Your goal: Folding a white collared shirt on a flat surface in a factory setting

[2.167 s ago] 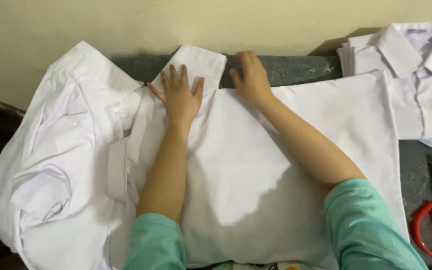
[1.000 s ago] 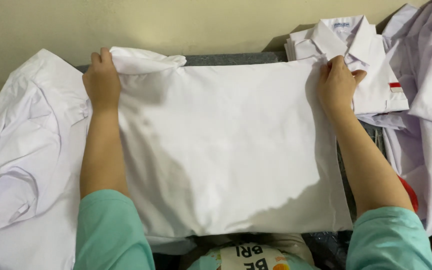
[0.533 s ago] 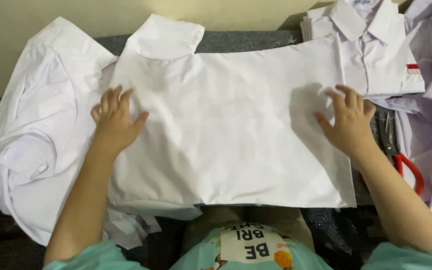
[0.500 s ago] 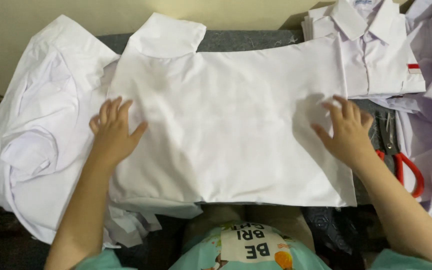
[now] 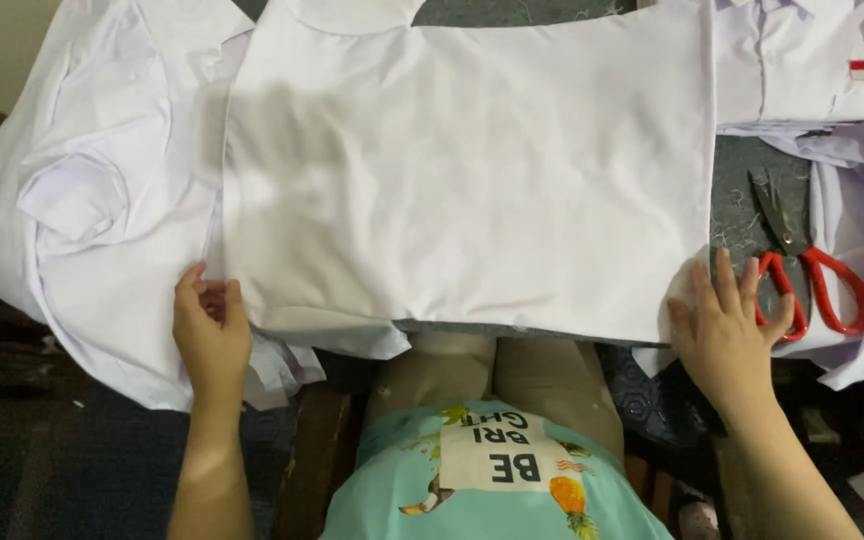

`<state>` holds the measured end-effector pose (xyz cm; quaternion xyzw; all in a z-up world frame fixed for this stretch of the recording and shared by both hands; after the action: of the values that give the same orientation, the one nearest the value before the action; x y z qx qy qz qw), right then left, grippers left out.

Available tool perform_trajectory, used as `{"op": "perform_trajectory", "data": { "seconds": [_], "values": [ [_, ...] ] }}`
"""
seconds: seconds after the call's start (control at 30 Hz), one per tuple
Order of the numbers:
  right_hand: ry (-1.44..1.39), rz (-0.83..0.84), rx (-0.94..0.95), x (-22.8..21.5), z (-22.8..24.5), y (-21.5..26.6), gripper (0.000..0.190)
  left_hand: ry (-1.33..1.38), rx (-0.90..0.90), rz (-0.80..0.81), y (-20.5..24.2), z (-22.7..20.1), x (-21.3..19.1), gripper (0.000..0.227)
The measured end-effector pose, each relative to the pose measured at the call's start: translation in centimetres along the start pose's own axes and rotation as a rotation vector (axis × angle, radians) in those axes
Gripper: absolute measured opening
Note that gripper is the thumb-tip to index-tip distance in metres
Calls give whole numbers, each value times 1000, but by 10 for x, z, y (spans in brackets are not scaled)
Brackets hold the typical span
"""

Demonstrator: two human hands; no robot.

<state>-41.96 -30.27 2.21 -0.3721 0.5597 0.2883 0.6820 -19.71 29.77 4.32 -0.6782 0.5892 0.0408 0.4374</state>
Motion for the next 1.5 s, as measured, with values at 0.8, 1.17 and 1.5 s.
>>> {"op": "perform_trajectory", "data": {
  "seconds": [0.8,1.17,1.5],
  "values": [
    [-313,45,-360,-43,-2,30,41,41,-424,586,59,14,38,57],
    [-321,-68,-441,-47,-7,33,36,684,-856,224,71,24,33,58],
    [-270,9,-382,-44,-8,31,43,-194,230,139,5,-74,-38,14]
  ]
}}
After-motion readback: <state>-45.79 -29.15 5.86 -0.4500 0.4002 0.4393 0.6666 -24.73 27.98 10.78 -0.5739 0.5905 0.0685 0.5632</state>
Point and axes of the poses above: each hand's wrist, its own y-axis away from the middle knuckle, its own x-axis out of the palm, z = x × y, the point moved 10 cm from there along -y, towards the middle knuckle, and after that the axes turned 13 degrees about x, right-handed, at the moved point
